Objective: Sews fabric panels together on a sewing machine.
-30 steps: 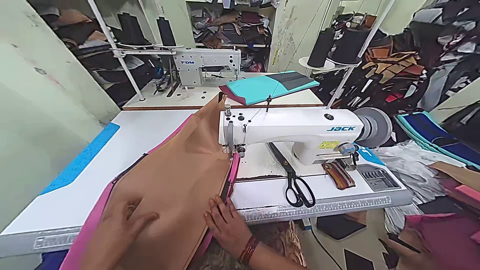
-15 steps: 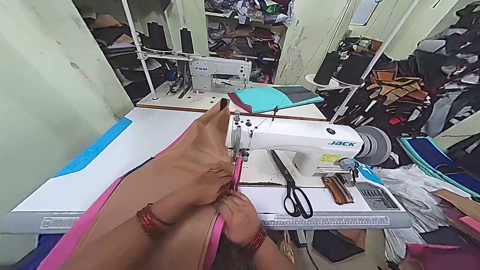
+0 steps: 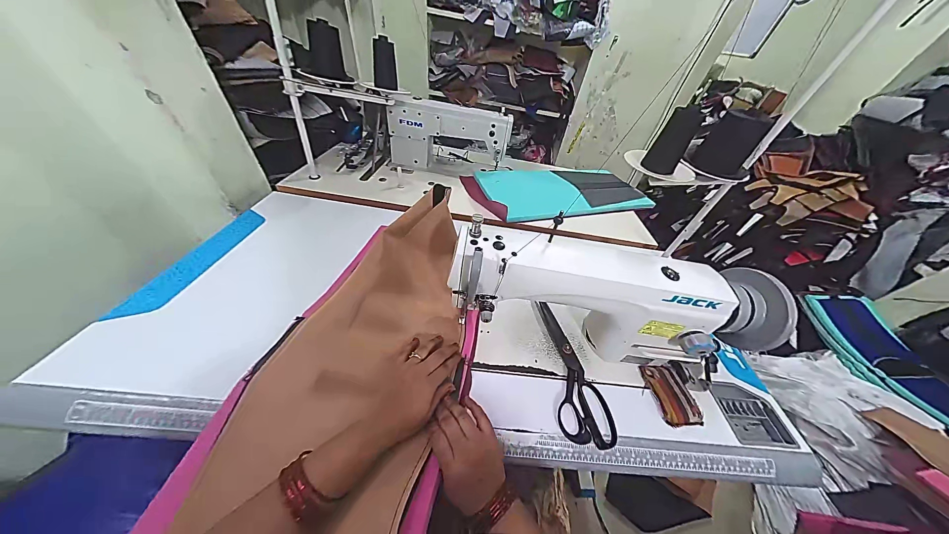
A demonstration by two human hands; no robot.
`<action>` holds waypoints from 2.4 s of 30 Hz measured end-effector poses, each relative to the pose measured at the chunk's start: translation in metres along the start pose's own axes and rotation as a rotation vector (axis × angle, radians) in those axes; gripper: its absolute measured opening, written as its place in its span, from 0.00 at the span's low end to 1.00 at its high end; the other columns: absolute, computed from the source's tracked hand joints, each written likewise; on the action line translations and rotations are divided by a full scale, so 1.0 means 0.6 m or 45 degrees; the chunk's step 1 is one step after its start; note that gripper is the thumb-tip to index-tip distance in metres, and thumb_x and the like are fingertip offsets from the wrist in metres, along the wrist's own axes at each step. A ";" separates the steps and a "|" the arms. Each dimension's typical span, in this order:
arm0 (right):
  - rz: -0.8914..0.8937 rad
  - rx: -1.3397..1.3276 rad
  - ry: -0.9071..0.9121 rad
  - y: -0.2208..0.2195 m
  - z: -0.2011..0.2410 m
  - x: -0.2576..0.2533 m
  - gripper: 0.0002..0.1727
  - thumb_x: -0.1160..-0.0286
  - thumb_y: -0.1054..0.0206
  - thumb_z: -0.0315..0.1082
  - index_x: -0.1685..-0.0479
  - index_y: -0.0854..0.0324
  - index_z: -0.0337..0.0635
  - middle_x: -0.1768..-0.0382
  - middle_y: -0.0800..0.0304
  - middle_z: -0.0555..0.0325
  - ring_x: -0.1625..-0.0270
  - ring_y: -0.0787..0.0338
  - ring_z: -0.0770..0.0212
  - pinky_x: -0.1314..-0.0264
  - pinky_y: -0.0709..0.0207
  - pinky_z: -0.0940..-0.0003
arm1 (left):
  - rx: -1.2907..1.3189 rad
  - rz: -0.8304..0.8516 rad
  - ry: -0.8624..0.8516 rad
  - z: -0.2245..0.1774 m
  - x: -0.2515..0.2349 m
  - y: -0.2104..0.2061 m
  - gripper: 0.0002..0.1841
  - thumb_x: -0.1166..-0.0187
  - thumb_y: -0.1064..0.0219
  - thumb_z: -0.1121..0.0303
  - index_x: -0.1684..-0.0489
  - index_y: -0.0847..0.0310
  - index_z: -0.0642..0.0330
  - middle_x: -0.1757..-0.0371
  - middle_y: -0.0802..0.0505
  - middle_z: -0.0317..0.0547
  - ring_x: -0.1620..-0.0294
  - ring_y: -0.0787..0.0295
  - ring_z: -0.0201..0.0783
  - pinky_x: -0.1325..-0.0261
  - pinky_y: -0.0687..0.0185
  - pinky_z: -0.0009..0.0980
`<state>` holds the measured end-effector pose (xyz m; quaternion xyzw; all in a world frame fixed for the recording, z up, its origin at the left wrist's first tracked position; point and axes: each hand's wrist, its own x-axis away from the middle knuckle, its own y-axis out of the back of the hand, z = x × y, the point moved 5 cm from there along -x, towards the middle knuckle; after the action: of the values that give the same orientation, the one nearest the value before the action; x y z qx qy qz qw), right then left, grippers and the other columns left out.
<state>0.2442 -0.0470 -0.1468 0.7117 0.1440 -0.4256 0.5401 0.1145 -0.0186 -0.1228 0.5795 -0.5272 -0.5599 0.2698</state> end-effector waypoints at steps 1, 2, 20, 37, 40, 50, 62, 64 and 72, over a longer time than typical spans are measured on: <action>0.008 -0.002 -0.017 -0.001 -0.002 -0.002 0.14 0.26 0.42 0.28 0.63 0.07 0.47 0.51 0.02 0.59 0.40 0.05 0.56 0.34 0.16 0.54 | 0.001 0.026 0.005 0.002 -0.005 0.000 0.23 0.12 0.49 0.59 0.31 0.14 0.60 0.23 0.13 0.46 0.18 0.22 0.58 0.21 0.35 0.69; 0.017 -0.006 -0.039 -0.001 -0.006 -0.005 0.14 0.27 0.42 0.27 0.63 0.07 0.48 0.51 0.02 0.59 0.39 0.05 0.56 0.33 0.17 0.53 | 0.002 0.055 0.010 0.003 -0.011 -0.001 0.23 0.12 0.48 0.60 0.31 0.14 0.60 0.23 0.13 0.47 0.18 0.23 0.58 0.22 0.35 0.69; 0.489 -0.241 -0.432 -0.035 -0.084 -0.077 0.13 0.31 0.36 0.17 0.54 0.08 0.33 0.43 0.04 0.47 0.31 0.09 0.45 0.22 0.30 0.31 | -0.010 0.431 0.296 0.018 -0.082 0.022 0.18 0.16 0.44 0.73 0.36 0.11 0.56 0.28 0.14 0.56 0.21 0.25 0.61 0.26 0.32 0.63; 0.887 -0.399 -0.685 -0.074 -0.147 -0.120 0.22 0.15 0.51 0.22 0.30 0.17 0.34 0.22 0.18 0.48 0.14 0.26 0.51 0.07 0.48 0.43 | 0.135 0.175 0.442 0.042 -0.112 0.010 0.16 0.13 0.45 0.73 0.42 0.09 0.67 0.29 0.11 0.59 0.23 0.19 0.58 0.19 0.30 0.53; 0.950 -0.473 -0.693 -0.066 -0.142 -0.102 0.26 0.17 0.49 0.21 0.20 0.25 0.36 0.16 0.26 0.48 0.09 0.34 0.50 0.07 0.50 0.41 | 0.179 0.194 0.461 0.047 -0.068 0.025 0.19 0.13 0.43 0.69 0.29 0.18 0.69 0.21 0.19 0.63 0.17 0.27 0.61 0.15 0.36 0.58; 0.188 -0.333 -0.172 0.006 -0.029 0.045 0.20 0.29 0.40 0.28 0.39 0.13 0.44 0.26 0.15 0.46 0.24 0.16 0.45 0.24 0.23 0.45 | 0.062 -0.013 1.043 0.093 0.168 0.118 0.37 0.29 0.22 0.54 0.27 0.26 0.75 0.42 0.15 0.81 0.39 0.19 0.80 0.36 0.33 0.78; 0.260 -0.316 0.020 0.006 -0.003 0.013 0.50 0.60 0.12 0.31 0.22 0.23 0.57 0.19 0.24 0.44 0.15 0.28 0.35 0.23 0.33 0.24 | 0.074 0.097 0.951 0.142 0.130 0.155 0.36 0.33 0.17 0.67 0.23 0.25 0.66 0.50 0.10 0.72 0.50 0.13 0.72 0.45 0.24 0.73; 0.359 -0.285 0.076 -0.012 0.017 0.001 0.47 0.50 0.18 0.23 0.19 0.25 0.56 0.21 0.22 0.43 0.15 0.28 0.36 0.22 0.34 0.24 | 0.019 0.037 0.921 0.132 0.129 0.168 0.37 0.31 0.18 0.68 0.20 0.28 0.66 0.51 0.11 0.72 0.52 0.13 0.73 0.46 0.24 0.74; 0.122 0.039 0.128 -0.036 0.044 0.005 0.19 0.23 0.38 0.28 0.34 0.15 0.50 0.36 0.09 0.51 0.28 0.13 0.47 0.27 0.23 0.39 | -0.137 0.156 0.961 0.139 0.101 0.178 0.39 0.30 0.18 0.67 0.16 0.32 0.61 0.37 0.14 0.75 0.43 0.13 0.76 0.44 0.22 0.75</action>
<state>0.2199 -0.0631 -0.1646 0.7463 0.1302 -0.3653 0.5409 -0.0075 -0.0830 -0.0674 0.6973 -0.3942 -0.3170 0.5078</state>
